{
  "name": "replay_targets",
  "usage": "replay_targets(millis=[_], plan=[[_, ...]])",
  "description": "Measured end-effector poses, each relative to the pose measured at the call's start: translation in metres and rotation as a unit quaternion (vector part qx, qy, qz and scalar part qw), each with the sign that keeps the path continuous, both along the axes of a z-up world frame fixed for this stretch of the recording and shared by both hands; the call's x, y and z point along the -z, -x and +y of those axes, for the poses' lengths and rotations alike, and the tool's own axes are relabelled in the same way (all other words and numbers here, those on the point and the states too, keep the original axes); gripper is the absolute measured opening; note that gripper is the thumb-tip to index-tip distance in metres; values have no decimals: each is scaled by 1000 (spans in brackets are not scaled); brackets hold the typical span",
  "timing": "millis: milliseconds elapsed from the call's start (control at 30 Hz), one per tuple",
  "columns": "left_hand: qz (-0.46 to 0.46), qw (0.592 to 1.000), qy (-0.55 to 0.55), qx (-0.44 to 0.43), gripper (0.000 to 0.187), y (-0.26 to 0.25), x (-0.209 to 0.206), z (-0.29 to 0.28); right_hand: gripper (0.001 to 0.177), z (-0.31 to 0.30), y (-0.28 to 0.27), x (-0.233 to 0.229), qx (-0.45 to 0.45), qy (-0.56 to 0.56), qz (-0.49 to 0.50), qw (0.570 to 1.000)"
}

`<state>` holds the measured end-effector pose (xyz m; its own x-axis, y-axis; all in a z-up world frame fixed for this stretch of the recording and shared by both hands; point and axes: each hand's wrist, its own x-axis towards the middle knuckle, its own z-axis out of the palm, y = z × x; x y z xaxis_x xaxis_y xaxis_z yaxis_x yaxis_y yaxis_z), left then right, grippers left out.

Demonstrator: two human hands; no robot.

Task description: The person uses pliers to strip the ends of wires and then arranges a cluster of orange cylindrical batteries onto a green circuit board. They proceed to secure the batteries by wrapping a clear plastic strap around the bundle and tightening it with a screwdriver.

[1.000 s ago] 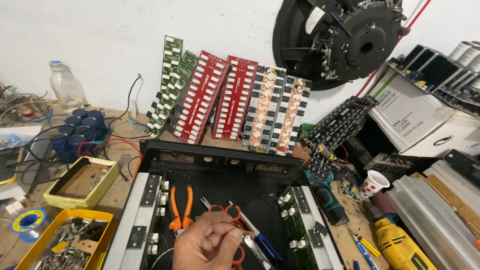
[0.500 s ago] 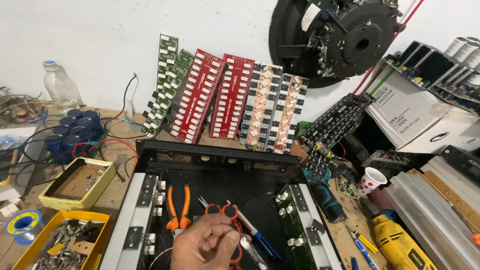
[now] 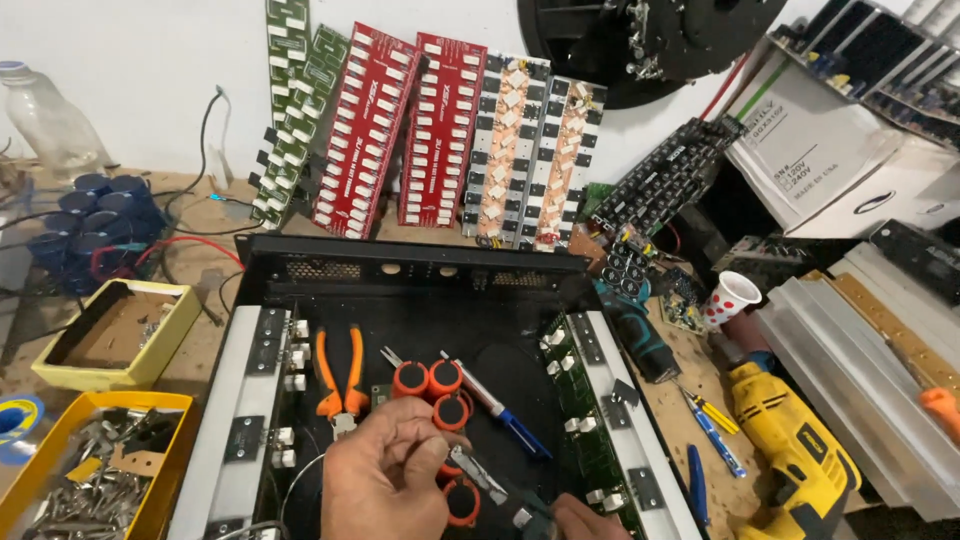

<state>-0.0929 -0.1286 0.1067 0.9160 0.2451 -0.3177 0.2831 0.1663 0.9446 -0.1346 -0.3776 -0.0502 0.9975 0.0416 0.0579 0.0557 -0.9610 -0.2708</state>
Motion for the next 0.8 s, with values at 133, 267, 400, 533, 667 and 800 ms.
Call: replay_targets(millis=[133,267,400,533,667,800], plan=[[-39,999,12,-27,29,-2,15,-5,27,-20,-10,0,-50,-16,212,976],[-37,998,-22,-39,29,3,3,-9,41,-16,-5,-22,-50,-46,206,976],[62,998,-27,4,19,-3,-26,2,35,-27,-21,-42,-102,-89,263,955],[10,999,45,-26,16,-8,-21,3,41,-40,-16,-96,61,-108,122,985],[31,999,32,-2,17,-9,-31,7,27,-73,-20,-170,236,-143,104,956],[72,997,15,-16,30,-9,-41,6,57,-134,-61,-154,272,86,110,952]])
